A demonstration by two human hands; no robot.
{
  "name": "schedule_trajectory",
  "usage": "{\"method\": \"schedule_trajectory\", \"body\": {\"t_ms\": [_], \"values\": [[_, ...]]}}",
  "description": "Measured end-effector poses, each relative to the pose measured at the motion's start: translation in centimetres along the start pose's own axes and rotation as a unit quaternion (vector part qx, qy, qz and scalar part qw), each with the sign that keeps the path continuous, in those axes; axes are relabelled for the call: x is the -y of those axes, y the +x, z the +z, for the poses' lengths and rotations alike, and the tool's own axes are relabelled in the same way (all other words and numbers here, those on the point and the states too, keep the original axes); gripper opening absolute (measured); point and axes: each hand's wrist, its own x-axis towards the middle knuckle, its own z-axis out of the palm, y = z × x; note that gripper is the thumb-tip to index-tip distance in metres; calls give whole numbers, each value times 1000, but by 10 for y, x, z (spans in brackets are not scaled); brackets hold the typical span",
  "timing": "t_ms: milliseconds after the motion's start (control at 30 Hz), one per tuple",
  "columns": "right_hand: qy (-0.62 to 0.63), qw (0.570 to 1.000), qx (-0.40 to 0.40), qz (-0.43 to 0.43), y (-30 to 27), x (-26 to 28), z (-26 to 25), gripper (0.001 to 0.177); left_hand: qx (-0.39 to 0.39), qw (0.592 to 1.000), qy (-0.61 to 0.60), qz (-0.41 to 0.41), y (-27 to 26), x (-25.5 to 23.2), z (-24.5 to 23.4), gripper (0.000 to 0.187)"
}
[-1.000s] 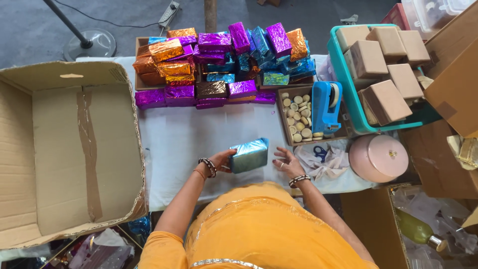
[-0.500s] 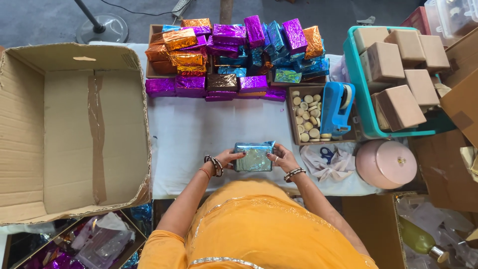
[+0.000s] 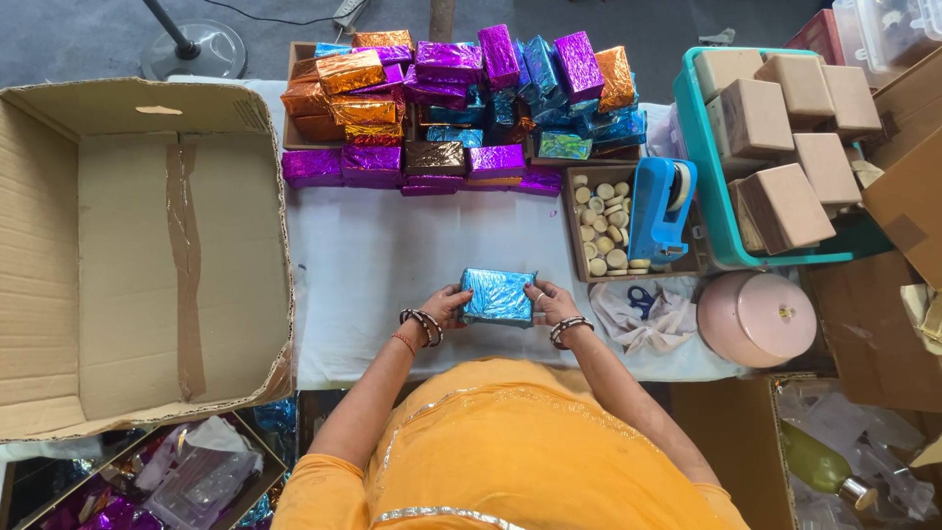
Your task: The person wraps a small cardboard box in shiny blue foil, folding the edges and securing them with clear tape. They then wipe the surface of another small cardboard box with a white cloth.
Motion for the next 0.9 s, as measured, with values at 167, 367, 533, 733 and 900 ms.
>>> {"method": "schedule_trajectory", "body": {"t_ms": [167, 367, 533, 733, 900], "values": [[-15, 1000, -6, -8, 20, -26, 3, 44, -49, 999, 1, -20, 4, 16, 2, 72], [-48, 998, -41, -12, 27, -39, 0, 46, -107, 994, 21, -6, -5, 23, 11, 78], [-65, 996, -60, -19, 35, -48, -13, 48, -159, 984, 79, 16, -8, 22, 23, 83], [-49, 994, -97, -23, 32, -66, -32, 43, -215, 972, 34, 87, -14, 14, -2, 75], [-62, 991, -113, -37, 18, -70, -35, 31, -270, 913, -233, 197, -21, -4, -67, 56]]}}
